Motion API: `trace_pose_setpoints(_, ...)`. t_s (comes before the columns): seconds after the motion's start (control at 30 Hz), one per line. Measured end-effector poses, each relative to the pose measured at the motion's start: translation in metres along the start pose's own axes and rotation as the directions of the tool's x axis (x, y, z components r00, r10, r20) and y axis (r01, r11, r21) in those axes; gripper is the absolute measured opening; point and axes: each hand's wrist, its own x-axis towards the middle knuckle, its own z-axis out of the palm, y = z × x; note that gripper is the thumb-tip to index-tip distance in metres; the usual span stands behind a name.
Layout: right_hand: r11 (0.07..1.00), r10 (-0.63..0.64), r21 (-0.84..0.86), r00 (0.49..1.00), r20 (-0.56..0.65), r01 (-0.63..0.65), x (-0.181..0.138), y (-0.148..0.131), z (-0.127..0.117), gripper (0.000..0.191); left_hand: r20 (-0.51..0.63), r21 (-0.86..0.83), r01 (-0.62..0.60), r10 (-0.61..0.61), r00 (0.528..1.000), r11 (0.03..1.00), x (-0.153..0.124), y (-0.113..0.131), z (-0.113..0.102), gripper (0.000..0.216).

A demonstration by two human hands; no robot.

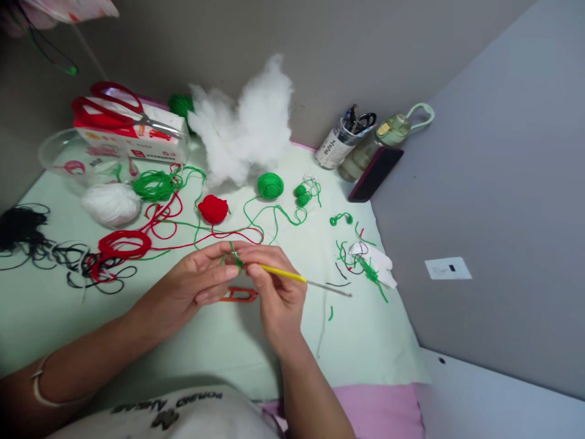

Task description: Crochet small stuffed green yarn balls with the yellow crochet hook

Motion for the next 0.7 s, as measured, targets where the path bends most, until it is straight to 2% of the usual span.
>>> trace_pose_setpoints(0.1,0.993,-0.046,-0.113,0.999,-0.003,0.046,-0.003,0.001,0.003,0.023,-0.032,0.077,-0.036,0.039,0.999,0.996,-0.001,-0.004,0.001,0.031)
trace_pose_setpoints(0.17,0.959,-0.122,-0.253,0.992,0.028,0.125,-0.007,0.002,0.003,0.028,-0.070,0.091,-0.052,0.058,0.996,0.994,-0.001,-0.006,0.001,0.035)
trace_pose_setpoints(0.23,0.870,-0.223,-0.428,0.970,0.099,0.244,-0.010,0.002,0.003,0.033,-0.075,0.036,-0.029,0.031,0.997,0.999,0.002,-0.008,0.000,0.035)
trace_pose_setpoints(0.3,0.809,-0.269,-0.505,0.953,0.137,0.301,-0.011,0.002,0.000,0.035,-0.040,-0.057,0.030,-0.032,0.999,0.998,0.004,-0.007,-0.001,0.029)
trace_pose_setpoints(0.37,0.875,-0.218,-0.431,0.975,0.053,0.219,-0.009,0.001,-0.002,0.029,-0.010,-0.127,0.064,-0.066,0.998,0.990,0.006,-0.005,-0.002,0.023)
trace_pose_setpoints(0.43,0.967,-0.096,-0.242,0.994,-0.058,0.079,-0.005,0.001,-0.004,0.023,-0.024,-0.141,0.042,-0.046,0.999,0.989,0.006,-0.001,-0.003,0.019)
trace_pose_setpoints(0.53,0.999,0.026,-0.035,0.998,-0.063,-0.029,0.000,0.001,-0.003,0.019,-0.067,-0.051,-0.017,0.014,0.998,0.999,0.004,0.002,-0.003,0.023)
trace_pose_setpoints(0.7,0.997,0.039,-0.065,0.999,-0.036,-0.041,0.000,0.003,0.000,0.016,-0.080,0.074,-0.047,0.053,0.995,0.996,0.002,0.002,-0.001,0.032)
